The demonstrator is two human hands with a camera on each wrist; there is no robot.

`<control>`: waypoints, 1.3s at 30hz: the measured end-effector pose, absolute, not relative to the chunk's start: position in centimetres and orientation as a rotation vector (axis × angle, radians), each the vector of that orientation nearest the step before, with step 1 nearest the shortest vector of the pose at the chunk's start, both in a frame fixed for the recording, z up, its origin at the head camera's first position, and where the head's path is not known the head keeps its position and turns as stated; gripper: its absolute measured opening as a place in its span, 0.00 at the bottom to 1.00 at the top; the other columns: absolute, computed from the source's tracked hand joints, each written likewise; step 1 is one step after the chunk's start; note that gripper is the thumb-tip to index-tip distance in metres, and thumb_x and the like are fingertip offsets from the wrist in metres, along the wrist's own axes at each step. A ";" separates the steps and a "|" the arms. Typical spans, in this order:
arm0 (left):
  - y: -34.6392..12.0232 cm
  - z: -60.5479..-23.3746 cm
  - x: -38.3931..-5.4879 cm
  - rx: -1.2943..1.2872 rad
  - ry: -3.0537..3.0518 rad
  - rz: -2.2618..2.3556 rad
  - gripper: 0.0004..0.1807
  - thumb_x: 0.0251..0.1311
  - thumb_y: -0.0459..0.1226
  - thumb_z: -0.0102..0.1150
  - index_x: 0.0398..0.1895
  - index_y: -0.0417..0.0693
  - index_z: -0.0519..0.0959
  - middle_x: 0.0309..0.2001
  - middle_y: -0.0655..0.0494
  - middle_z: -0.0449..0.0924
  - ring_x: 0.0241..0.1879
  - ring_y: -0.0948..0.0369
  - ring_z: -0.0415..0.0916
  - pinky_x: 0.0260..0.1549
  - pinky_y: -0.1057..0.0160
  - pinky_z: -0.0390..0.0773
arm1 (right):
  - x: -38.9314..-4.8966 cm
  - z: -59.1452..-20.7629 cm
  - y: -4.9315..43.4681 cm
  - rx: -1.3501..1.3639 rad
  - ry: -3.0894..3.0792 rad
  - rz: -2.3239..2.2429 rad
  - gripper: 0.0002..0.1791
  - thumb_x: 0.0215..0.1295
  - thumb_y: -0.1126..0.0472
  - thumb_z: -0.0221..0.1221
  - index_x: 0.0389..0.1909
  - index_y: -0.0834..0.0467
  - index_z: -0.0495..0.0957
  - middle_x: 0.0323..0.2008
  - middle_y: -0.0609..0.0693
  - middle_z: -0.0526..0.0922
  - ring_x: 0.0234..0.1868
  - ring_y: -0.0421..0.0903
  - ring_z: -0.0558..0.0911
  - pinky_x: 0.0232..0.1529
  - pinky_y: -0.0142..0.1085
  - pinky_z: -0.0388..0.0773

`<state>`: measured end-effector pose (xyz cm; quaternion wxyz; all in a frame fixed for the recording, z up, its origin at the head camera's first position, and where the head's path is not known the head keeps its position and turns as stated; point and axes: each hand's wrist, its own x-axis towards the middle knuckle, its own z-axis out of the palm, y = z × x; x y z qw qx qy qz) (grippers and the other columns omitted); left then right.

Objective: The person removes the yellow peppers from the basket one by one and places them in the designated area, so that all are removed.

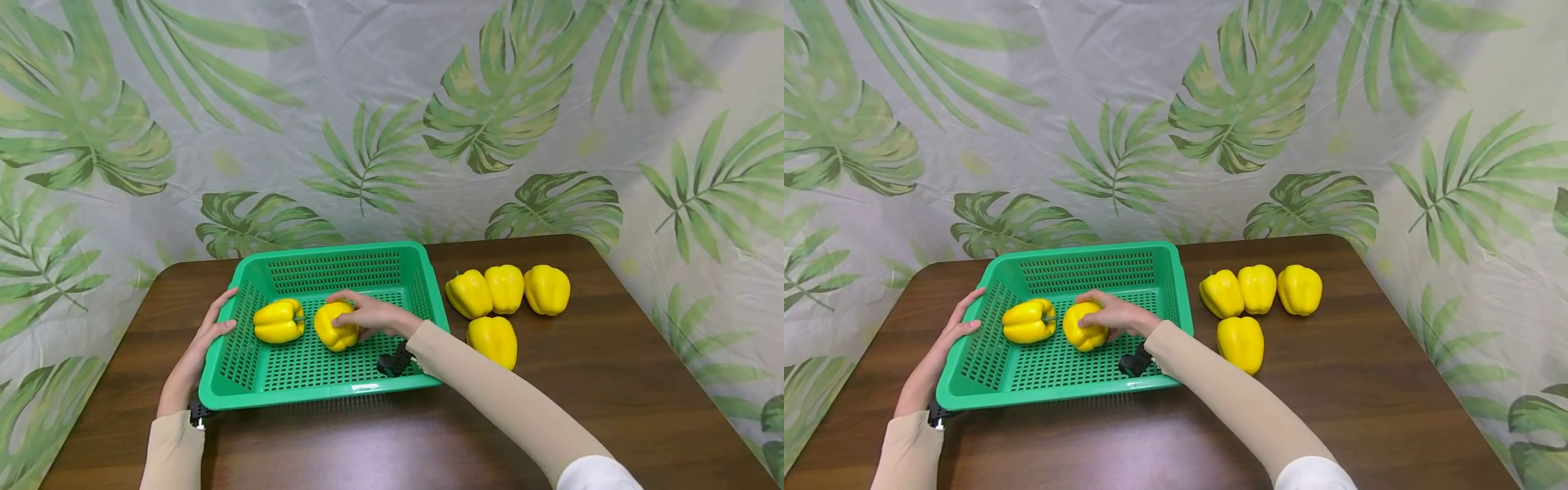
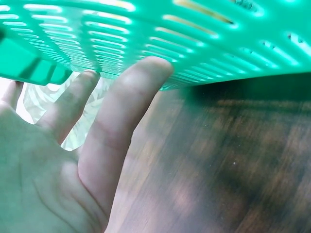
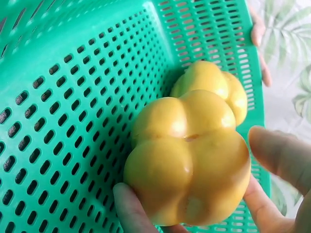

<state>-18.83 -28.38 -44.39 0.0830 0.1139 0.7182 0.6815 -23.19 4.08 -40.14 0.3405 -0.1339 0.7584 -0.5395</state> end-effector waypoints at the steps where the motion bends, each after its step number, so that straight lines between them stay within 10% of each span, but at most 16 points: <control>1: -28.4 -44.4 -18.8 0.339 2.148 2.032 0.30 0.73 0.38 0.35 0.75 0.66 0.47 0.70 0.43 0.39 0.49 0.64 0.73 0.42 0.62 0.78 | -23.2 -40.2 4.1 -0.350 1.972 -1.408 0.27 0.67 0.63 0.56 0.66 0.49 0.65 0.53 0.58 0.70 0.42 0.51 0.78 0.44 0.51 0.77; 39: -28.1 -44.6 -19.0 0.383 2.133 2.087 0.29 0.73 0.35 0.34 0.75 0.64 0.50 0.70 0.44 0.40 0.54 0.68 0.68 0.44 0.66 0.76 | -22.0 -36.8 7.3 -0.383 1.984 -1.586 0.27 0.63 0.64 0.56 0.64 0.49 0.65 0.57 0.59 0.64 0.47 0.56 0.74 0.46 0.56 0.76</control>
